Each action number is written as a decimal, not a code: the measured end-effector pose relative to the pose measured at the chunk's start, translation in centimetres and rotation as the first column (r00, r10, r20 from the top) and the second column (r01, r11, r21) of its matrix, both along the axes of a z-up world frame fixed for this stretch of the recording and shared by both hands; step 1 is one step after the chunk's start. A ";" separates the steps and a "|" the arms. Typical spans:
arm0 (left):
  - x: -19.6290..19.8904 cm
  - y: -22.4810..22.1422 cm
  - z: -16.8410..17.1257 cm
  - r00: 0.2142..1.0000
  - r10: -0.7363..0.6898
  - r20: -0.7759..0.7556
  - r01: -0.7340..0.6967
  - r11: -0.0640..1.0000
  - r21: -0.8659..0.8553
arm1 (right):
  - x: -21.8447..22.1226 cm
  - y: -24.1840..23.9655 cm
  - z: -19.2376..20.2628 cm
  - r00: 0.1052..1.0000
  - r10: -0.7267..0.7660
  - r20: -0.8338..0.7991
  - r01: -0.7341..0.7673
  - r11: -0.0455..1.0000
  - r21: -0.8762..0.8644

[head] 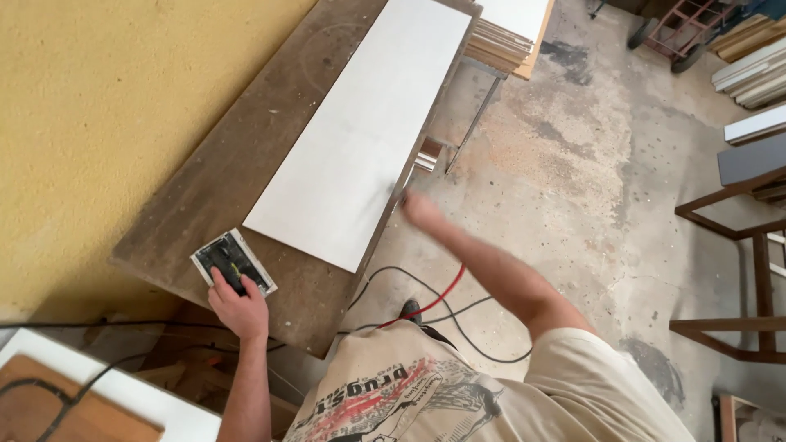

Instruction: Sanding a white board with a manual block and cleaning it with a compressed air nozzle.

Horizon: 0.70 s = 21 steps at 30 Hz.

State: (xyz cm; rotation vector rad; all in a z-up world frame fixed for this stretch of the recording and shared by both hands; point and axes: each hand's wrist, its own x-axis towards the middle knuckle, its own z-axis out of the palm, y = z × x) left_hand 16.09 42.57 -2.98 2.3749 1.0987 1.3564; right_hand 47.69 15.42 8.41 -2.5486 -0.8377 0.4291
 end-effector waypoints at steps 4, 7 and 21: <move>0.1 0.0 0.3 1.000 0.009 0.016 -0.009 1.000 0.009 | 11.8 3.2 -6.6 0.938 -0.233 0.255 0.233 0.972 0.033; 0.1 -0.1 0.7 1.000 0.011 -0.011 -0.011 1.000 0.005 | -2.8 7.5 3.8 0.996 0.084 -0.043 -0.085 0.996 -0.036; 0.3 -0.1 0.6 1.000 0.015 0.008 -0.014 0.998 -0.064 | 0.8 22.6 1.2 0.935 0.352 -0.045 -0.355 0.926 -0.126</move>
